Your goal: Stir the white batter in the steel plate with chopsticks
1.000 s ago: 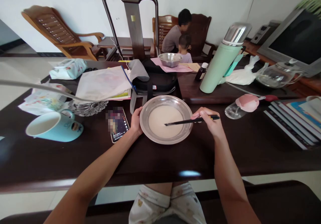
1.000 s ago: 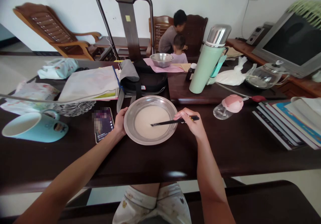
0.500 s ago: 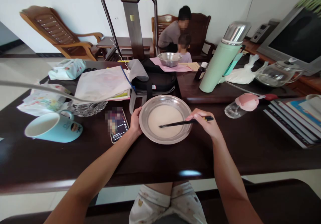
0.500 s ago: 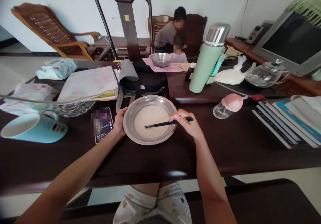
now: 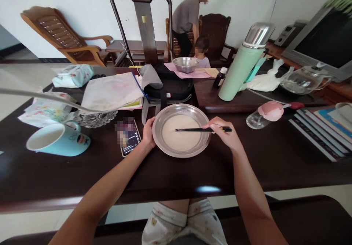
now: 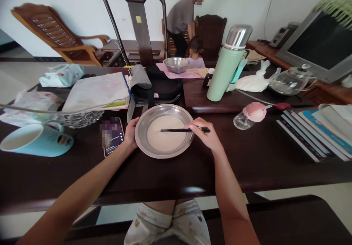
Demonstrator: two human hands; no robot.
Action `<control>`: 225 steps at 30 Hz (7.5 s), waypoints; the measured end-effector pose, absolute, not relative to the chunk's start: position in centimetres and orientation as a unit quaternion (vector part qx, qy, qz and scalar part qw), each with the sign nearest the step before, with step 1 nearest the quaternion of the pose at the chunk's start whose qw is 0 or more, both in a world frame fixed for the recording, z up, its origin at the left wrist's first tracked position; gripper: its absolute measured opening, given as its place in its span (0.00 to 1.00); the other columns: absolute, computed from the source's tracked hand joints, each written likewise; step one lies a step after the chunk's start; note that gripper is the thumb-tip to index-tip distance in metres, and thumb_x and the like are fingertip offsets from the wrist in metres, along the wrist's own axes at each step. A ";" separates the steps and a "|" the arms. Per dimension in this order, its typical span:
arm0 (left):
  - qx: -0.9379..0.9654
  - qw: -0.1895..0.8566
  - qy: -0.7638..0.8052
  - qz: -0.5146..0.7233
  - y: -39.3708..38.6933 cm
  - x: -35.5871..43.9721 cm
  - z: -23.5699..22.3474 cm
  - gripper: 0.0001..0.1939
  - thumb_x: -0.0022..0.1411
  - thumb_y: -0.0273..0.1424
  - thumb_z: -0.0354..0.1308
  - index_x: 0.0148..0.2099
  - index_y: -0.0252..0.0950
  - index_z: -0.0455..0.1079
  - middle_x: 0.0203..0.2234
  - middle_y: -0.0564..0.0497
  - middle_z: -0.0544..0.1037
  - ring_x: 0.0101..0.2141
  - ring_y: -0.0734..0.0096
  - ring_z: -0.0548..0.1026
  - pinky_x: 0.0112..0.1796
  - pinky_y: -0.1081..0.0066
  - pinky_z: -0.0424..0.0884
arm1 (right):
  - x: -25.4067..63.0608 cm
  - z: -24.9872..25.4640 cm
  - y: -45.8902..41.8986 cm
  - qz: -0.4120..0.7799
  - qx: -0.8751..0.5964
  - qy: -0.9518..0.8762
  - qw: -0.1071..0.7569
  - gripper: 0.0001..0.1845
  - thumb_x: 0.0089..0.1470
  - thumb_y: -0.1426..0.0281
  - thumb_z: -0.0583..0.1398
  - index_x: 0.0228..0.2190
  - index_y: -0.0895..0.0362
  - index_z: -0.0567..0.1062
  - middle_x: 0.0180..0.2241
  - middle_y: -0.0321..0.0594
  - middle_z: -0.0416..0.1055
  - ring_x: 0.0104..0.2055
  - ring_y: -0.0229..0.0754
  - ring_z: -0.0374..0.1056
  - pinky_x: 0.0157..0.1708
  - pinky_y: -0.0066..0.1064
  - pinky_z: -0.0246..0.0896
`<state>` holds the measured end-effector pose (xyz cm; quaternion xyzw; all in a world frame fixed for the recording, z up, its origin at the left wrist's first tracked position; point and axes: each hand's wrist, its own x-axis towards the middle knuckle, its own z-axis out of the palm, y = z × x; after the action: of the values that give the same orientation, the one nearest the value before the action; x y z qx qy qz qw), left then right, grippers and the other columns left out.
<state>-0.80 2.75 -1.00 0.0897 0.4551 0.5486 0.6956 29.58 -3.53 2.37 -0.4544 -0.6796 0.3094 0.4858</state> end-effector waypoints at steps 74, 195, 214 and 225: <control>0.088 0.696 0.454 0.550 2.9 -0.9 -1.2 0.06 0.58 0.34 0.65 0.34 0.37 0.77 0.28 0.46 0.85 0.39 0.44 0.87 0.43 0.53 0.85 | 29.7 2.4 -3.6 0.333 -0.430 -0.691 0.476 0.26 0.67 0.44 0.64 0.32 0.50 0.89 0.33 0.43 0.87 0.38 0.48 0.82 0.42 0.39 0.77; 0.107 0.694 0.448 0.554 3.1 -1.1 -2.1 0.08 0.55 0.37 0.68 0.34 0.38 0.78 0.28 0.47 0.85 0.39 0.45 0.87 0.43 0.54 0.84 | 29.5 2.6 -3.8 0.353 -0.428 -0.676 0.485 0.27 0.67 0.43 0.64 0.32 0.50 0.89 0.31 0.42 0.86 0.37 0.48 0.82 0.42 0.40 0.79; 0.106 0.688 0.454 0.556 3.0 -0.9 -1.7 0.08 0.54 0.36 0.68 0.33 0.37 0.77 0.27 0.45 0.84 0.40 0.41 0.87 0.45 0.52 0.85 | 29.9 2.4 -3.8 0.338 -0.448 -0.644 0.520 0.26 0.68 0.46 0.64 0.31 0.51 0.89 0.31 0.41 0.86 0.35 0.46 0.82 0.40 0.38 0.77; 0.110 0.692 0.454 0.551 3.1 -1.1 -1.9 0.09 0.55 0.37 0.69 0.35 0.38 0.77 0.29 0.46 0.86 0.39 0.43 0.87 0.43 0.53 0.85 | 29.8 2.5 -3.7 0.326 -0.448 -0.661 0.506 0.26 0.68 0.45 0.63 0.32 0.50 0.89 0.32 0.42 0.86 0.37 0.47 0.82 0.41 0.40 0.78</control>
<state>-1.09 3.06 -1.94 0.1096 0.4539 0.5506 0.6919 29.77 -3.73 2.54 -0.4481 -0.6611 0.3259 0.5059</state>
